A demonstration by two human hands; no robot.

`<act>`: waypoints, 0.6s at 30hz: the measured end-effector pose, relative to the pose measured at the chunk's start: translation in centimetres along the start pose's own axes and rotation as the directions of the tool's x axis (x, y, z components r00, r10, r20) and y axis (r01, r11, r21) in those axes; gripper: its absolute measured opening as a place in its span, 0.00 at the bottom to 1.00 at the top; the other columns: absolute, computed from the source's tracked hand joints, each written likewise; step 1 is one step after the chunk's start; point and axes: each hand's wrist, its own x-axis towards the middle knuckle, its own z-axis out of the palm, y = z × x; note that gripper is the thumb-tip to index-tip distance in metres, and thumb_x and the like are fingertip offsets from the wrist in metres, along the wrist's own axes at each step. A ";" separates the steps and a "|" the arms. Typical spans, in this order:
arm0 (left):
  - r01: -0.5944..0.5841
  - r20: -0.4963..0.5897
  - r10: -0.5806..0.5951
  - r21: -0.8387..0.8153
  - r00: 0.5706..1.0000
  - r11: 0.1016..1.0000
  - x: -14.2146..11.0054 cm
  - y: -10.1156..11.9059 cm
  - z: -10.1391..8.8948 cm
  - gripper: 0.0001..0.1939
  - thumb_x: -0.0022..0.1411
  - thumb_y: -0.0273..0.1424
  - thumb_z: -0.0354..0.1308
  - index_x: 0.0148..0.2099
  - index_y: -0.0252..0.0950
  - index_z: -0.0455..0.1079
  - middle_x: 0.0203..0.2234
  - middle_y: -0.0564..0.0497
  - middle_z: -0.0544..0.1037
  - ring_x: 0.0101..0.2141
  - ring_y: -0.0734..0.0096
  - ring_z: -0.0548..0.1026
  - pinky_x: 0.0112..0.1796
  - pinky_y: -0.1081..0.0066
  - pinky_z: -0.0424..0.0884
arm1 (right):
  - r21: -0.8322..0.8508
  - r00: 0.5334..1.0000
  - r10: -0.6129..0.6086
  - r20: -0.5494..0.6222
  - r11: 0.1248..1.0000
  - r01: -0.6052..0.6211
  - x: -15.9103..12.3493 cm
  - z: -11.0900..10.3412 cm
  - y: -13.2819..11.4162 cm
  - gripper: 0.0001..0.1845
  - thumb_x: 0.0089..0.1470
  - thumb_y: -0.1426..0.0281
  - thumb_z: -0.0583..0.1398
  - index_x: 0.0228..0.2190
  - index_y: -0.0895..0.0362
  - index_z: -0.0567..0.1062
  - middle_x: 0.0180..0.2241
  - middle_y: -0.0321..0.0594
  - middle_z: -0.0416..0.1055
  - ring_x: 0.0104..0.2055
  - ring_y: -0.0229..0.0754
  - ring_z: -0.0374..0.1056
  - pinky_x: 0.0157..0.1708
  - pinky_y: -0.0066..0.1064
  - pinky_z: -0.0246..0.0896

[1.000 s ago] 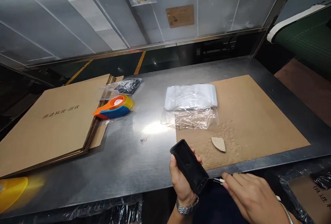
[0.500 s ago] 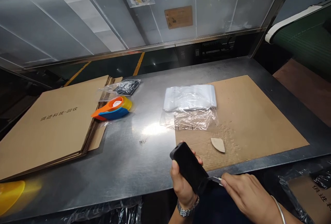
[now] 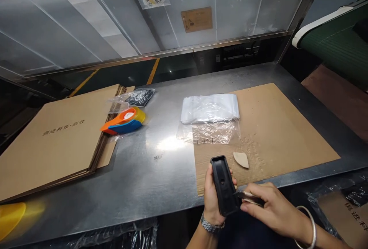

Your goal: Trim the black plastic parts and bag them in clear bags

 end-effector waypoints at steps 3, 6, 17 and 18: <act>0.128 -0.020 -0.129 -0.053 0.991 0.990 0.1 -1.1 0.2 0.25 0.60 0.45 0.47 0.27 0.29 0.72 0.20 0.47 0.74 0.21 0.73 0.71 0.23 0.76 0.67 | -0.213 0.997 -0.075 0.026 0.974 0.078 0.4 0.2 -0.5 0.11 0.53 0.67 0.58 0.22 0.56 0.64 0.20 0.30 0.62 0.20 0.32 0.55 0.21 0.27 0.41; 0.177 -0.056 -0.182 -0.079 0.982 0.981 0.0 -1.8 0.7 0.24 0.58 0.45 0.49 0.26 0.28 0.72 0.19 0.47 0.74 0.21 0.74 0.71 0.24 0.76 0.66 | -0.359 0.992 -0.118 0.041 0.925 0.125 0.5 0.8 -0.6 0.13 0.50 0.64 0.62 0.23 0.56 0.65 0.21 0.31 0.68 0.21 0.34 0.61 0.21 0.28 0.39; 0.166 -0.061 -0.168 -0.036 0.984 0.985 -0.6 -2.9 0.6 0.20 0.56 0.44 0.53 0.28 0.29 0.71 0.19 0.50 0.73 0.21 0.73 0.70 0.25 0.75 0.65 | -0.457 0.999 -0.042 0.011 0.888 0.042 0.2 0.8 -0.7 0.12 0.51 0.64 0.62 0.21 0.56 0.68 0.21 0.33 0.72 0.22 0.38 0.68 0.21 0.27 0.43; 0.163 -0.047 -0.165 -0.051 0.985 0.985 -0.7 -3.0 0.6 0.19 0.56 0.43 0.54 0.29 0.30 0.71 0.19 0.51 0.72 0.22 0.73 0.71 0.26 0.74 0.66 | -0.452 0.999 -0.033 0.005 0.892 0.031 0.3 0.7 -0.7 0.13 0.52 0.64 0.61 0.21 0.56 0.68 0.20 0.34 0.72 0.22 0.38 0.68 0.21 0.27 0.43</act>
